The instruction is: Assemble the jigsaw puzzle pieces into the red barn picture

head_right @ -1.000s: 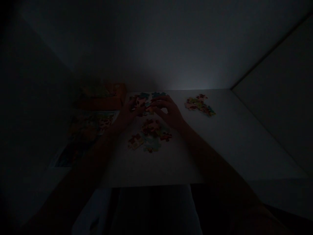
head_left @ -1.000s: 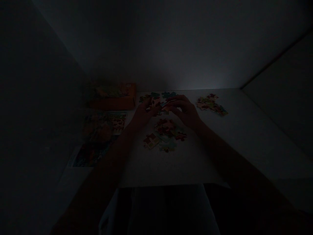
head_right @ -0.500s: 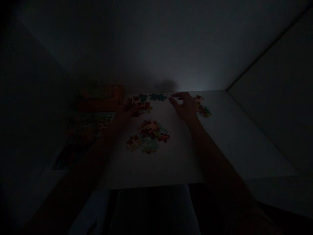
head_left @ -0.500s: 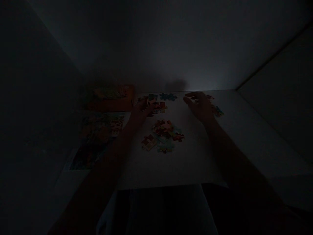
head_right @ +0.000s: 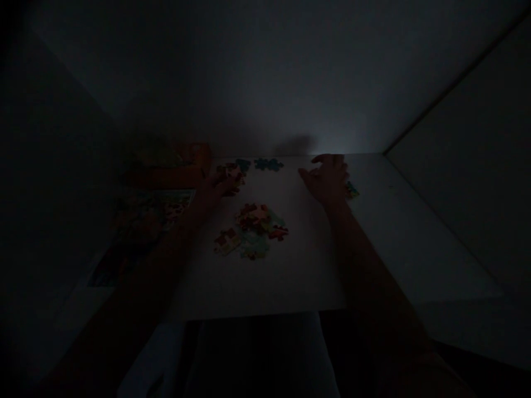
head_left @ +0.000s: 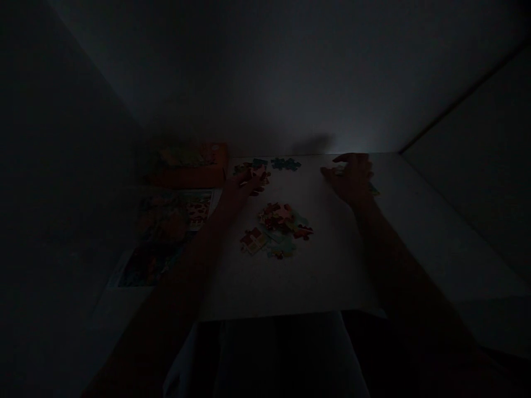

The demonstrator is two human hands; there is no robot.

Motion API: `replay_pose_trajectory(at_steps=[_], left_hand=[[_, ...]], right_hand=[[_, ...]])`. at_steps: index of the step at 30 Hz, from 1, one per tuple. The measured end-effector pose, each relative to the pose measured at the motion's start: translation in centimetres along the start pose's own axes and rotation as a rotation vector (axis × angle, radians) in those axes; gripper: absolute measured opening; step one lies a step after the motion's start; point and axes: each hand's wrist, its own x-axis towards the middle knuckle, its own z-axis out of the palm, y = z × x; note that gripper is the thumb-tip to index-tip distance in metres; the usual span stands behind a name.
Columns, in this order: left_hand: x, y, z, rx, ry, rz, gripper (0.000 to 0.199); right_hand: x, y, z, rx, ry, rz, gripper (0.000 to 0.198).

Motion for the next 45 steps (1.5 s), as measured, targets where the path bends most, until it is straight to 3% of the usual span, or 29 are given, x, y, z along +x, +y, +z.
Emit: replay_pose_trajectory(at_steps=[4,6,9,13,16,21,24,28,31,34,37,39,45], left_hand=[[-0.6,-0.2,0.7,0.023,-0.107,0.061,0.055],[-0.6,-0.3,0.7,0.048,-0.107,0.074,0.063],[-0.3,-0.4,0.1,0.102,0.038,0.089,0.063],[0.4,-0.6,-0.9,0.113,0.233,0.087,0.058],[0.4,-0.6,-1.0,0.107,0.217,0.107,0.056],[0.1,-0.5,-0.7,0.116,0.171,0.144,0.059],[0.0,-0.5,-1.0,0.129,0.179,0.127,0.06],[0.1,-0.3,-1.2,0.136,0.167,0.135,0.057],[0.1,-0.2,-1.0,0.114,0.166,0.136,0.052],[-0.1,0.0,-0.4,0.096,0.091,0.118,0.056],[-0.5,0.0,0.2,0.098,-0.071,0.133,0.063],[-0.6,-0.3,0.4,0.108,-0.128,0.16,0.06],[-0.2,-1.5,-0.6,0.361,0.017,0.228,0.029]], right_hand=[[-3.1,-3.4,2.7,0.533,-0.379,-0.294,0.061],[-4.5,-4.9,3.5,0.629,-0.528,-0.386,0.065],[-4.9,-4.7,3.4,0.574,-0.649,-0.39,0.064],[-3.0,-1.5,3.3,0.288,-0.428,-0.319,0.054],[-1.4,0.1,4.3,0.165,-0.356,-0.223,0.044],[0.9,-1.4,7.0,-0.001,-0.254,-0.198,0.055],[2.6,-2.8,8.2,-0.079,-0.271,-0.159,0.056],[3.8,-3.0,8.6,0.189,-0.391,-0.039,0.057],[2.5,-3.2,7.6,0.594,-0.492,-0.128,0.06],[-0.5,-3.9,5.6,0.82,-0.462,-0.271,0.056],[-3.3,-4.6,3.6,0.844,-0.343,-0.416,0.044],[-4.3,-4.6,2.9,0.847,-0.368,-0.444,0.04],[-4.7,-4.3,2.9,0.795,-0.518,-0.408,0.043]])
